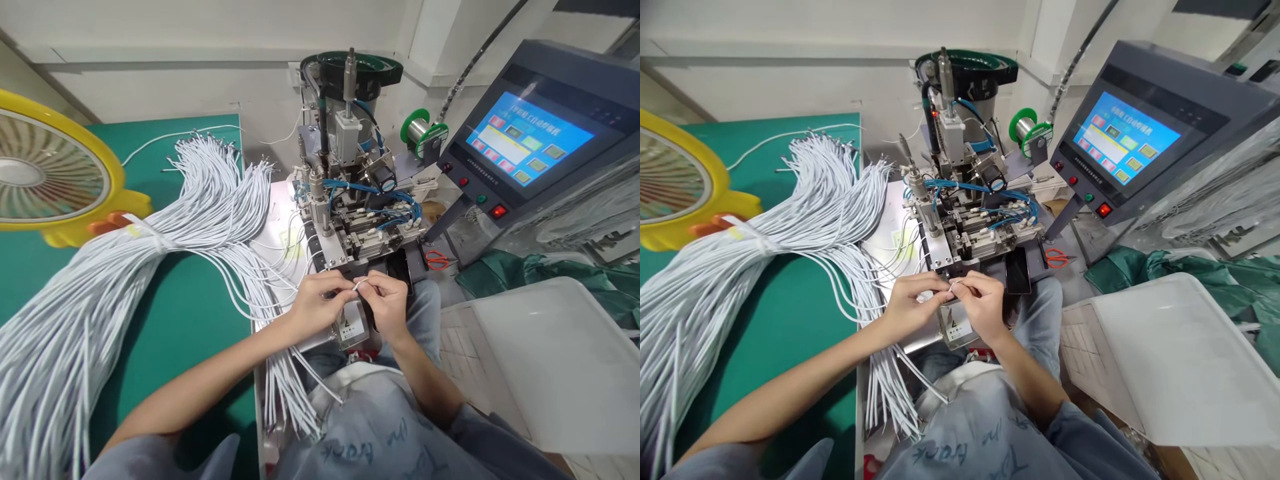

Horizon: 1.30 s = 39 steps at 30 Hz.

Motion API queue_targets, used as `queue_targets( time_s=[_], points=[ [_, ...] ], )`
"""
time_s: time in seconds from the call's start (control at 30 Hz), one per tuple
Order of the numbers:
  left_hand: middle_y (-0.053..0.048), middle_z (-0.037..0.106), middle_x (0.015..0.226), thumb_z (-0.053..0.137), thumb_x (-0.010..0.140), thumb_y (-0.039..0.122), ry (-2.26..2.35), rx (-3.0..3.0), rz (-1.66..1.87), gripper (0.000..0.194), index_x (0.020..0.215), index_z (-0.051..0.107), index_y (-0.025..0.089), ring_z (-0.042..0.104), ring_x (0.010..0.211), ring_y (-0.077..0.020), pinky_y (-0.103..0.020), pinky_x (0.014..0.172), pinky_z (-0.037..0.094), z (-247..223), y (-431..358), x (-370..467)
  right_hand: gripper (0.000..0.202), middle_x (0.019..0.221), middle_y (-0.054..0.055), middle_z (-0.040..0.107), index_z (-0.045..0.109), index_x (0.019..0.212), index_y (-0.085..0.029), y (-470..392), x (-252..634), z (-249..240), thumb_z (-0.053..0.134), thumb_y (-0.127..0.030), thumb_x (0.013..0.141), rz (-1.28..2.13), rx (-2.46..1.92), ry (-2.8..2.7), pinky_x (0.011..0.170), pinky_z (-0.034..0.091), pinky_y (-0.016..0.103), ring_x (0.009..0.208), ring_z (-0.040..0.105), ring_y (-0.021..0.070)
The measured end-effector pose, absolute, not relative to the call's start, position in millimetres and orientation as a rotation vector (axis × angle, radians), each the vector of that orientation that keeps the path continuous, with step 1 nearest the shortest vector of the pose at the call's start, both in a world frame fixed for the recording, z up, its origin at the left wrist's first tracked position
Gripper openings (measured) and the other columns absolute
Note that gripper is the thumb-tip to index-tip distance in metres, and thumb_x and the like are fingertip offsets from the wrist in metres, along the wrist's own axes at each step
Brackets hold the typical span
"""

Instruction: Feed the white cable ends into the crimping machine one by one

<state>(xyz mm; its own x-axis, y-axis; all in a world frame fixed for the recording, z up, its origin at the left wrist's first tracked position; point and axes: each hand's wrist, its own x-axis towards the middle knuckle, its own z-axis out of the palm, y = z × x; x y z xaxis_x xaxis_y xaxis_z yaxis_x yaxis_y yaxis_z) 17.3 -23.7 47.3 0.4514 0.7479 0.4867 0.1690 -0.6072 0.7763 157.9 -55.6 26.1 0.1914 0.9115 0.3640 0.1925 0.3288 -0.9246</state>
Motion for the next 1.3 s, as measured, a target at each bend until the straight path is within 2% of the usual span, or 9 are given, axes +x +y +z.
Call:
queue_targets(
  time_s=[0.1,0.2,0.33,0.43,0.7,0.8,0.93,1.13,1.3],
  points=[
    [-0.002,0.060,0.063,0.056,0.084,0.017,0.768,2.196,1.183,0.011,0.076,0.064,0.014,0.054,0.056,-0.0085,-0.019,0.051,0.043,45,-21,15,0.021,0.058,0.001,0.053,0.070,0.072,-0.017,-59,151,22,0.055,-0.026,0.083,0.497,-1.217,-1.337,0.049,0.036,0.025,0.050,0.044,0.0111],
    [-0.002,0.057,0.063,0.046,0.087,0.012,0.735,2.696,1.143,0.016,0.085,0.062,0.012,0.050,0.055,-0.0094,-0.021,0.048,0.038,44,-13,7,0.021,0.055,-0.001,0.045,0.067,0.073,-0.016,-59,157,25,0.051,-0.022,0.085,0.318,-1.288,-1.552,0.049,0.031,0.025,0.048,0.036,0.0095],
    [-0.003,0.056,0.066,0.034,0.086,0.004,0.598,3.143,0.904,0.027,0.085,0.061,0.010,0.049,0.055,-0.0108,-0.023,0.048,0.037,45,-4,-2,0.031,0.052,-0.003,0.033,0.052,0.053,-0.017,-50,174,34,0.048,-0.020,0.084,0.525,-1.280,-1.819,0.049,0.027,0.025,0.048,0.034,0.0086],
    [-0.002,0.053,0.064,0.037,0.087,0.008,0.704,2.948,0.886,0.025,0.082,0.061,0.012,0.048,0.053,-0.0102,-0.022,0.047,0.036,40,-5,-1,0.034,0.050,-0.004,0.028,0.046,0.049,-0.017,-45,176,33,0.049,-0.020,0.082,0.653,-1.199,-1.773,0.048,0.026,0.025,0.047,0.032,0.0081],
    [-0.002,0.058,0.067,0.050,0.087,0.019,0.799,2.366,0.861,0.016,0.082,0.064,0.012,0.055,0.061,-0.0097,-0.020,0.056,0.043,14,-11,8,0.028,0.049,-0.004,0.028,0.056,0.055,-0.016,-44,164,4,0.052,-0.022,0.082,0.633,-1.205,-1.498,0.048,0.028,0.025,0.048,0.031,0.0093],
    [-0.006,0.058,0.076,0.043,0.090,0.019,0.871,2.592,0.529,0.022,0.088,0.063,0.011,0.057,0.065,-0.0125,-0.023,0.059,0.046,7,-5,4,0.026,0.052,-0.002,0.040,0.061,0.060,-0.015,-39,172,-16,0.051,-0.025,0.083,0.758,-1.290,-1.530,0.052,0.034,0.025,0.052,0.040,0.0105],
    [-0.007,0.054,0.084,0.036,0.089,0.011,0.987,2.742,0.105,0.024,0.086,0.059,0.011,0.056,0.062,-0.0124,-0.024,0.056,0.047,1,1,2,0.023,0.077,0.006,0.063,0.067,0.079,-0.015,-31,181,-44,0.048,-0.028,0.082,0.983,-1.377,-1.397,0.065,0.044,0.027,0.073,0.057,0.0156],
    [-0.008,0.053,0.086,0.036,0.087,0.008,0.992,2.806,-0.015,0.023,0.087,0.058,0.011,0.056,0.058,-0.0121,-0.025,0.056,0.048,-2,0,2,0.022,0.061,0.002,0.059,0.062,0.070,-0.015,-24,176,-57,0.055,-0.036,0.072,1.222,-1.389,-1.209,0.053,0.043,0.024,0.055,0.052,0.0127],
    [-0.008,0.054,0.088,0.036,0.086,0.007,0.991,2.831,-0.017,0.034,0.114,0.055,0.013,0.059,0.061,-0.0143,-0.026,0.057,0.050,-1,-1,1,0.020,0.054,-0.001,0.053,0.059,0.066,-0.015,-24,172,-56,0.056,-0.035,0.071,1.252,-1.372,-1.174,0.049,0.039,0.023,0.051,0.048,0.0114]
  ],
)
